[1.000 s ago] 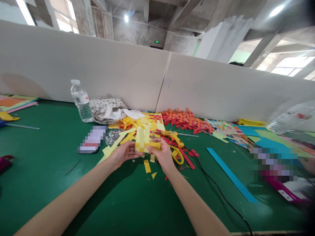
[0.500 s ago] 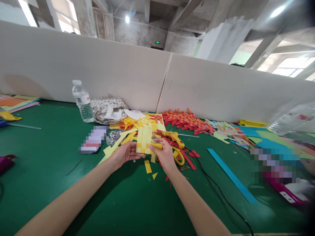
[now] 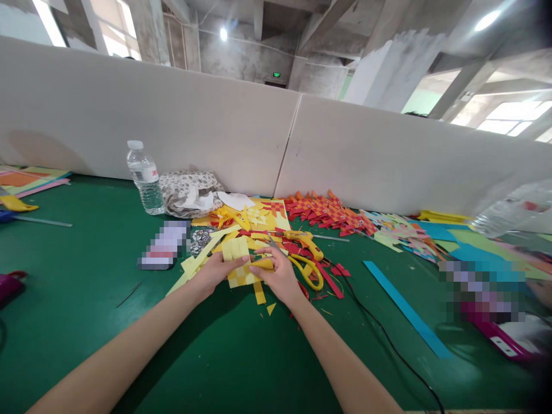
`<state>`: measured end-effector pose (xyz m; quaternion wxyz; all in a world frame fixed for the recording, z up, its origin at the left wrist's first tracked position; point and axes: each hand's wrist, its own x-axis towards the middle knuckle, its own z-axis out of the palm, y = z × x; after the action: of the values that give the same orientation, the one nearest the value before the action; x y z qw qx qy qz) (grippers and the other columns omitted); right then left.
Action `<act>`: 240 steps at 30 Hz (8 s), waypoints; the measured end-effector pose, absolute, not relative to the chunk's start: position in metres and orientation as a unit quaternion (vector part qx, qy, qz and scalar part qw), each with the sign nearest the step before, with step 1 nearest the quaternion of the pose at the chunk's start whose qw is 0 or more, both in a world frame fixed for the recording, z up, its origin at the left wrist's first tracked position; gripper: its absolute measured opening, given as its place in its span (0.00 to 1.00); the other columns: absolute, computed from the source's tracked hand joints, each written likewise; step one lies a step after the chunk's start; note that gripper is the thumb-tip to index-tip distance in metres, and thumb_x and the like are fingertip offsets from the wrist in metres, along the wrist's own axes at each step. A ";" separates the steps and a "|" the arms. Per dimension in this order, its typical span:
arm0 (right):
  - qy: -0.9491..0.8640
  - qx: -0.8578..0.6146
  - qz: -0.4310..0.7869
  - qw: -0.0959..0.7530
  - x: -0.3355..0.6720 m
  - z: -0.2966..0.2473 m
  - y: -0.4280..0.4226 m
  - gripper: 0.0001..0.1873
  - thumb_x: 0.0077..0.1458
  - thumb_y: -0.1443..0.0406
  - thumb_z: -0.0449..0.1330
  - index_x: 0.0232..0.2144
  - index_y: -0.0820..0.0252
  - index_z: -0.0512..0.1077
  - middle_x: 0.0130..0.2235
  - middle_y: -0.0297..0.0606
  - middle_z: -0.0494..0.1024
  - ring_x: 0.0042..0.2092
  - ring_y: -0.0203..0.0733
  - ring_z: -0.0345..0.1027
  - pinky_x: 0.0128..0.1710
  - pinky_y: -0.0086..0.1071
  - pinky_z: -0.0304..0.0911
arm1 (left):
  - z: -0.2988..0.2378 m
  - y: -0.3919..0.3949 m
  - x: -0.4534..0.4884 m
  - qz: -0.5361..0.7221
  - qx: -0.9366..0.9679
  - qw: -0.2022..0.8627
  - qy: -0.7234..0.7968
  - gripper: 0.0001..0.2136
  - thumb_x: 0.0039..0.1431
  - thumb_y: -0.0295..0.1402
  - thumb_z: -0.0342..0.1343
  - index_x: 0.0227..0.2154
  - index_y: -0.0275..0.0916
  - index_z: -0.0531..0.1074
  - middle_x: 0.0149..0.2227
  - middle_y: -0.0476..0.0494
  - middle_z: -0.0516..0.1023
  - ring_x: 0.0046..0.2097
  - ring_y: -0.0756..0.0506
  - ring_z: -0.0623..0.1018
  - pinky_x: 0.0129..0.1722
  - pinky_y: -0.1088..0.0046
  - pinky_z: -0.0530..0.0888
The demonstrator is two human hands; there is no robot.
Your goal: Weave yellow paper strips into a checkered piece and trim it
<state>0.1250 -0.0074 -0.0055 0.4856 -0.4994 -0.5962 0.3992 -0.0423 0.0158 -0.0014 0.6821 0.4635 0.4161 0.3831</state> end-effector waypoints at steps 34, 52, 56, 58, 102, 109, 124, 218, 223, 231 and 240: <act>-0.475 -0.514 0.412 0.584 0.129 -0.003 0.000 0.18 0.43 0.55 0.62 0.34 0.58 0.65 0.27 0.35 0.74 0.28 0.39 0.70 0.27 0.31 0.66 | -0.004 0.025 -0.047 0.476 0.418 0.631 0.449 0.18 0.37 0.34 0.66 0.34 0.35 0.74 0.35 0.42 0.79 0.36 0.43 0.78 0.31 0.73 0.74; -0.808 -0.568 -0.025 0.154 0.136 -0.020 0.006 0.25 0.59 0.52 0.40 0.51 0.57 0.64 0.59 0.42 0.58 0.62 0.49 0.40 0.57 0.56 0.34 | 0.000 0.041 -0.055 0.672 0.231 0.576 0.405 0.10 0.38 0.21 0.65 0.27 0.32 0.73 0.29 0.45 0.78 0.30 0.51 0.77 0.26 0.82 0.74; -0.806 -0.561 -0.028 0.186 0.135 -0.020 0.006 0.24 0.59 0.53 0.42 0.50 0.59 0.65 0.54 0.44 0.65 0.60 0.50 0.47 0.57 0.57 0.34 | 0.000 0.038 -0.054 0.658 0.248 0.568 0.427 0.12 0.36 0.24 0.66 0.27 0.32 0.73 0.29 0.46 0.78 0.30 0.51 0.77 0.27 0.81 0.75; -0.792 -0.557 -0.029 0.247 0.135 -0.018 0.006 0.20 0.58 0.57 0.45 0.47 0.59 0.68 0.51 0.43 0.70 0.57 0.48 0.54 0.57 0.54 0.38 | -0.002 0.039 -0.054 0.647 0.255 0.571 0.435 0.13 0.35 0.26 0.67 0.28 0.33 0.73 0.31 0.45 0.78 0.33 0.49 0.77 0.29 0.79 0.75; -0.526 -0.491 0.409 0.561 0.129 -0.009 0.000 0.35 0.37 0.62 0.66 0.51 0.61 0.64 0.25 0.31 0.74 0.25 0.35 0.67 0.28 0.29 0.66 | -0.002 0.007 -0.034 0.334 0.562 0.662 0.366 0.23 0.37 0.35 0.65 0.40 0.37 0.71 0.35 0.44 0.78 0.34 0.45 0.77 0.33 0.72 0.72; -0.528 -0.513 0.359 0.574 0.129 -0.008 -0.002 0.36 0.42 0.60 0.63 0.54 0.61 0.59 0.26 0.34 0.75 0.28 0.39 0.70 0.30 0.34 0.69 | 0.000 0.009 -0.036 0.308 0.501 0.709 0.390 0.23 0.37 0.34 0.65 0.40 0.38 0.70 0.38 0.42 0.78 0.37 0.44 0.77 0.33 0.70 0.74; -0.730 -0.489 0.037 0.475 0.126 0.003 -0.017 0.31 0.53 0.65 0.52 0.59 0.54 0.49 0.51 0.42 0.68 0.43 0.42 0.70 0.51 0.40 0.60 | -0.018 0.008 -0.036 0.296 0.517 0.684 0.421 0.19 0.31 0.28 0.67 0.32 0.38 0.71 0.22 0.54 0.66 0.27 0.49 0.72 0.25 0.75 0.75; -0.670 -0.502 0.240 0.492 0.135 0.002 -0.008 0.48 0.39 0.56 0.66 0.59 0.58 0.48 0.56 0.48 0.61 0.54 0.48 0.59 0.54 0.45 0.55 | -0.007 0.012 -0.037 0.293 0.371 0.790 0.391 0.04 0.54 0.30 0.52 0.31 0.36 0.70 0.26 0.48 0.74 0.27 0.53 0.74 0.28 0.80 0.72; -0.689 -0.489 0.231 0.482 0.134 0.000 -0.008 0.52 0.36 0.57 0.68 0.59 0.57 0.46 0.57 0.48 0.58 0.55 0.49 0.58 0.54 0.44 0.54 | -0.004 0.009 -0.035 0.295 0.359 0.787 0.405 0.03 0.53 0.30 0.52 0.30 0.36 0.69 0.24 0.49 0.73 0.26 0.52 0.74 0.28 0.79 0.72; -0.731 -0.445 0.249 0.454 0.138 0.007 -0.013 0.45 0.43 0.66 0.62 0.60 0.54 0.45 0.58 0.44 0.57 0.56 0.49 0.55 0.55 0.45 0.54 | 0.001 0.009 -0.033 0.300 0.361 0.790 0.394 0.02 0.51 0.27 0.52 0.26 0.36 0.67 0.22 0.51 0.71 0.26 0.51 0.74 0.33 0.73 0.74; -0.727 -0.478 0.215 0.443 0.135 0.003 -0.011 0.47 0.41 0.61 0.64 0.60 0.54 0.45 0.58 0.44 0.56 0.55 0.49 0.57 0.54 0.44 0.55 | 0.004 0.006 -0.033 0.304 0.343 0.791 0.405 0.02 0.52 0.26 0.51 0.27 0.36 0.68 0.23 0.49 0.73 0.27 0.50 0.75 0.33 0.73 0.75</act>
<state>0.1345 -0.0110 0.0026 0.4433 -0.4783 -0.7270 0.2148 -0.0328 0.0061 0.0040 0.7914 0.3427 0.4048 0.3039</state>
